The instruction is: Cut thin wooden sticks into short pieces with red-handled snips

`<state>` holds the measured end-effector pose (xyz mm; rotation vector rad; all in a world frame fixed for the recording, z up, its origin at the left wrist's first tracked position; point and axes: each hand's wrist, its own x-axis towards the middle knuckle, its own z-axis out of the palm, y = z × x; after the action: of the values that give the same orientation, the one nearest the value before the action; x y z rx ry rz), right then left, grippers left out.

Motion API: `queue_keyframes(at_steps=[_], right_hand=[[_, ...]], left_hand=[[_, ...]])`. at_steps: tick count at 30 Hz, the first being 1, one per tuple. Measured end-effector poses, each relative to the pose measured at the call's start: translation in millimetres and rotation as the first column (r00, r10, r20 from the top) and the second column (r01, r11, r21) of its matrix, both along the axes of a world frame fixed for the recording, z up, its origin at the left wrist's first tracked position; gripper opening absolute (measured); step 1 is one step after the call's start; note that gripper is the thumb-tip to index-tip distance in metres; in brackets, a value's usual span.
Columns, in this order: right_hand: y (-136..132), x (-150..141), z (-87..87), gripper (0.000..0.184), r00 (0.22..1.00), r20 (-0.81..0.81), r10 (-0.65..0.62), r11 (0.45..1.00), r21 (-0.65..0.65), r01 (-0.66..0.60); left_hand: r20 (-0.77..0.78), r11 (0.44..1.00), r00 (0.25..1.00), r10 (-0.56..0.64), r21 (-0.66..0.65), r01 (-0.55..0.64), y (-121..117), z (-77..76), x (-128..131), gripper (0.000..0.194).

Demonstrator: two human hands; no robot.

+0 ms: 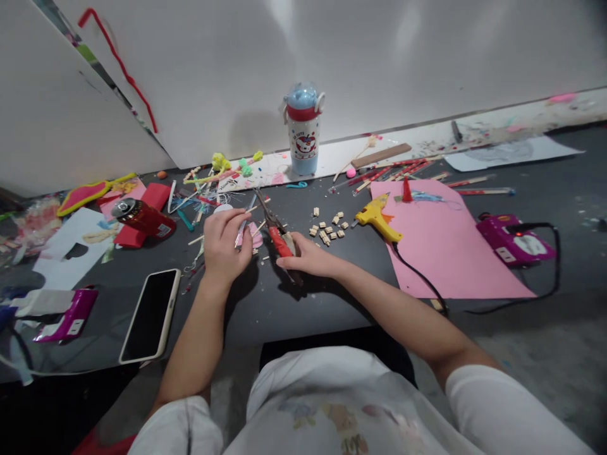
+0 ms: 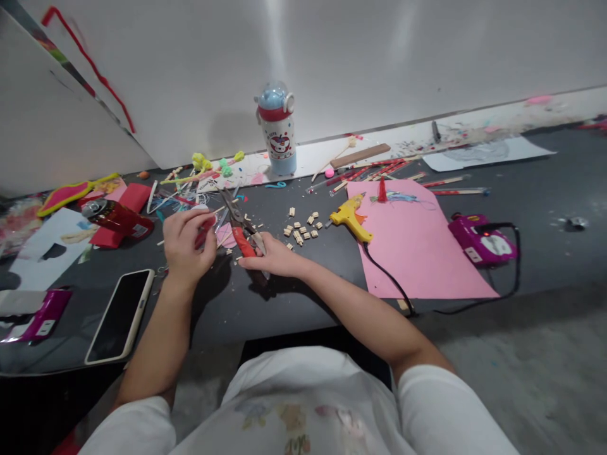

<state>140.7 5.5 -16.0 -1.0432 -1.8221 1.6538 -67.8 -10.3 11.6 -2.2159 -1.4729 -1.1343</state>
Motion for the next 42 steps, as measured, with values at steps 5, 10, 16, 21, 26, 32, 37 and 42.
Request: queue_keyframes(at_steps=[5, 10, 16, 21, 26, 32, 37, 42], right_hand=[[0, 2, -1.6, 0.052, 0.999, 0.0, 0.033, 0.999, 0.031, -0.033], [-2, 7, 8.0, 0.053, 0.992, 0.073, 0.099, 0.992, 0.07, -0.104], [-4, 11, 18.3, 0.05, 0.98, 0.086, 0.182, 0.978, 0.088, -0.189], [-4, 12, 21.8, 0.049, 0.973, 0.088, 0.211, 0.971, 0.093, -0.219], [-5, 13, 23.6, 0.047, 0.97, 0.083, 0.23, 0.968, 0.085, -0.237], [-5, 11, 20.6, 0.05, 0.961, 0.087, 0.262, 0.958, 0.094, -0.27], [-6, 12, 21.1, 0.053, 0.955, 0.1, 0.279, 0.952, 0.101, -0.289], [-5, 13, 23.4, 0.054, 0.951, 0.114, 0.287, 0.944, 0.132, -0.301]], left_hand=[[-0.101, 0.992, 0.991, 0.087, -0.087, -0.096, 4, -1.0, -6, 0.032], [-0.129, 0.99, 0.984, 0.123, -0.059, -0.132, 4, -4.4, -13, 0.028], [-0.165, 0.996, 0.983, 0.085, -0.009, -0.088, 5, -7.1, -21, 0.027], [-0.183, 0.999, 0.982, 0.049, -0.003, -0.05, 1, -1.5, -22, 0.027], [-0.148, 1.0, 0.989, -0.017, -0.019, 0.014, -2, 1.7, -27, 0.03], [-0.159, 0.999, 0.986, -0.044, 0.007, 0.046, -2, 3.0, -30, 0.034], [-0.133, 0.996, 0.988, -0.076, 0.042, 0.082, -3, 3.7, -30, 0.036], [-0.069, 0.998, 0.996, -0.056, -0.004, 0.056, -5, 4.2, -29, 0.038]])
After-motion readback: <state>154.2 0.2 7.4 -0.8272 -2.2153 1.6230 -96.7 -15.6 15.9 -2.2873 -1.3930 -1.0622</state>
